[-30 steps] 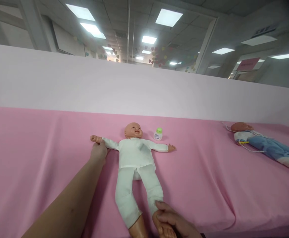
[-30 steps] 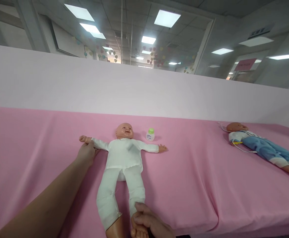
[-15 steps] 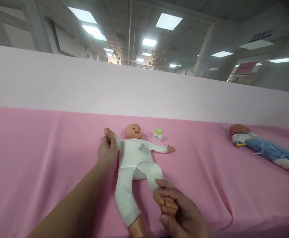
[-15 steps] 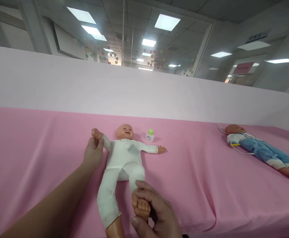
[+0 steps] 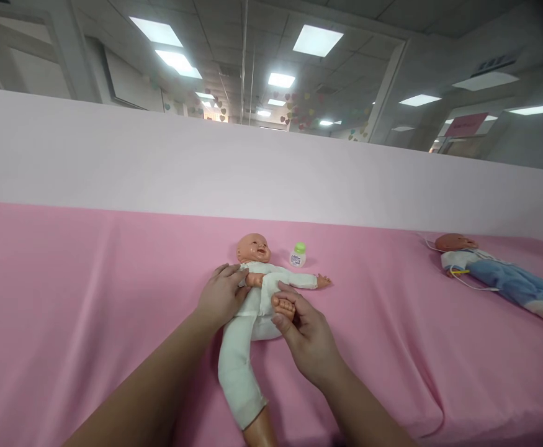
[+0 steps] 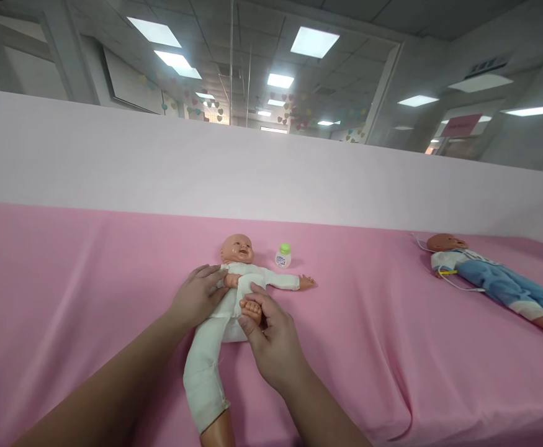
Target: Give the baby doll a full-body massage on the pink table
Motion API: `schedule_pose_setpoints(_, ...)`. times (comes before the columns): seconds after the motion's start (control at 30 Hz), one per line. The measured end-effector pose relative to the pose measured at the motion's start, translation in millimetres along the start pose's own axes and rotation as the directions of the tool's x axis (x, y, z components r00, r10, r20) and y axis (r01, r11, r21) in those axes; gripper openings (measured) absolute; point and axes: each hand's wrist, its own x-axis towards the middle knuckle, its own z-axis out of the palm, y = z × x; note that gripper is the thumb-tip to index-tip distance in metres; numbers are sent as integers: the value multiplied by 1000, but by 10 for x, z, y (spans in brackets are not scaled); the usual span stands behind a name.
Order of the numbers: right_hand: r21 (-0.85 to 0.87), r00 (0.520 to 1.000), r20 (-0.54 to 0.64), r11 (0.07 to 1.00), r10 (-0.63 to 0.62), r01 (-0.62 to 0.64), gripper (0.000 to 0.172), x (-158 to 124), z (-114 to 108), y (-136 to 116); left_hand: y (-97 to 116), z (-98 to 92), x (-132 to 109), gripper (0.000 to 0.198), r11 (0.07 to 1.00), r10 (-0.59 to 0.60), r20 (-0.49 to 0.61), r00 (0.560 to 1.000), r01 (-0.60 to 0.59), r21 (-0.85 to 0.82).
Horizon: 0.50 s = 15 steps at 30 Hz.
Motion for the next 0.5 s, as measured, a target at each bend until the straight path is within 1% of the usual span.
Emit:
schedule_pose_setpoints(0.1,-1,1000,-3,1000,-9,9,36,17,33,42,-5,8,-1,41,1000,-21,1,1000,21,-21)
schedule_pose_setpoints(0.2,20,1000,-9,1000,-18,18,36,-55,6,23,-12,21,-11,43,995,-66,-11,998,65,-76)
schedule_pose_setpoints(0.3,28,999,-17,999,-38,39,35,-243,-83,-27,-47,9,-13,42,980,-129,-34,991,122,-156)
schedule_pose_setpoints(0.37,24,998,-21,998,-55,56,35,-427,-157,-36,-111,-14,-5,38,951,-210,-46,977,193,-241)
schedule_pose_setpoints(0.4,19,997,-16,997,-70,70,36,-529,-192,-23,-160,-25,3,35,924,-268,-49,962,243,-295)
schedule_pose_setpoints(0.43,12,996,-6,996,-85,86,38,-636,-224,2,-219,-32,13,32,884,-341,-48,939,303,-355)
schedule_pose_setpoints(0.47,3,994,15,994,-109,109,40,-743,-252,39,-286,-34,27,29,828,-423,-41,905,367,-424)
schedule_pose_setpoints(0.5,-6,990,40,991,-133,133,42,-847,-274,86,-359,-31,44,28,750,-511,-40,859,422,-509)
